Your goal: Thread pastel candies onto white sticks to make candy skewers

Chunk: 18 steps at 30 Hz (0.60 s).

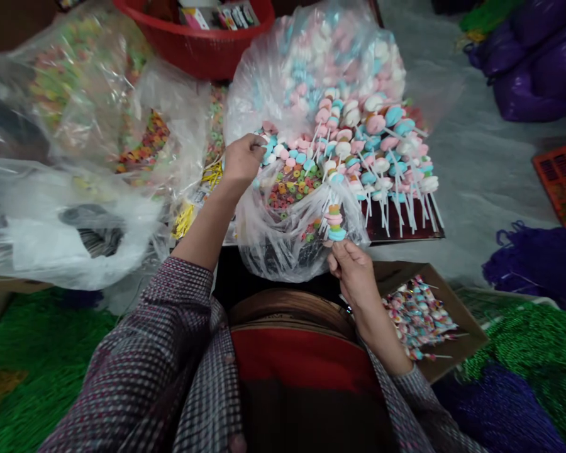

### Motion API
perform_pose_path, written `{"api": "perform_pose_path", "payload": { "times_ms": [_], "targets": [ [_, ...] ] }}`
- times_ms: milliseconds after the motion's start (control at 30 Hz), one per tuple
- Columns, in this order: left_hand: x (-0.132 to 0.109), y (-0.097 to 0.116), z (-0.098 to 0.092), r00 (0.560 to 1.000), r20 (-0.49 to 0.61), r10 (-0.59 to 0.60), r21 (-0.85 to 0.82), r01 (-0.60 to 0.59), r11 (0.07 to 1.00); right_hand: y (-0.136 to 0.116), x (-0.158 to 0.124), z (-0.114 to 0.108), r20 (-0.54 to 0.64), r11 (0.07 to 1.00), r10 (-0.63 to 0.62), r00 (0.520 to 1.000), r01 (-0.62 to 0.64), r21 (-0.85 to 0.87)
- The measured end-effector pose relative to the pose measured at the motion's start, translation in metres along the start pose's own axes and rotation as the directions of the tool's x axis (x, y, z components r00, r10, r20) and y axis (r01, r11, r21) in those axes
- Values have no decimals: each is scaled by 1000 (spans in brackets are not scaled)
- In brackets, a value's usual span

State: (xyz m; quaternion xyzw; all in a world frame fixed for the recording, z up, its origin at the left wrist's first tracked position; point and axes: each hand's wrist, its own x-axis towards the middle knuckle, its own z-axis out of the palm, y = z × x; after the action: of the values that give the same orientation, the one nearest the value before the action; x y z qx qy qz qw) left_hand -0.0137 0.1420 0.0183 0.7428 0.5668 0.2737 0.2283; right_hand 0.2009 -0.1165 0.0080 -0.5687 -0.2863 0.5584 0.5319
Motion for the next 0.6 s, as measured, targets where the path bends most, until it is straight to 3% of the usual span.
{"api": "perform_pose_path", "payload": {
  "times_ms": [100,167,367,600],
  "targets": [
    [10,0,5,993,-29,-113,-2,113,994,1,1,0,-5,1000,11,1000,-11,-5],
    [15,0,12,994,-3,-108,64,108,992,1,1,0,-4,1000,13,1000,-13,-8],
    [32,-15,32,1000,3,-24,241,23,970,2,3,0,-21,1000,25,999,-25,-6],
    [21,-13,23,985,140,104,364,-149,919,5,3,-2,-27,1000,17,1000,-17,-8]
  ]
}}
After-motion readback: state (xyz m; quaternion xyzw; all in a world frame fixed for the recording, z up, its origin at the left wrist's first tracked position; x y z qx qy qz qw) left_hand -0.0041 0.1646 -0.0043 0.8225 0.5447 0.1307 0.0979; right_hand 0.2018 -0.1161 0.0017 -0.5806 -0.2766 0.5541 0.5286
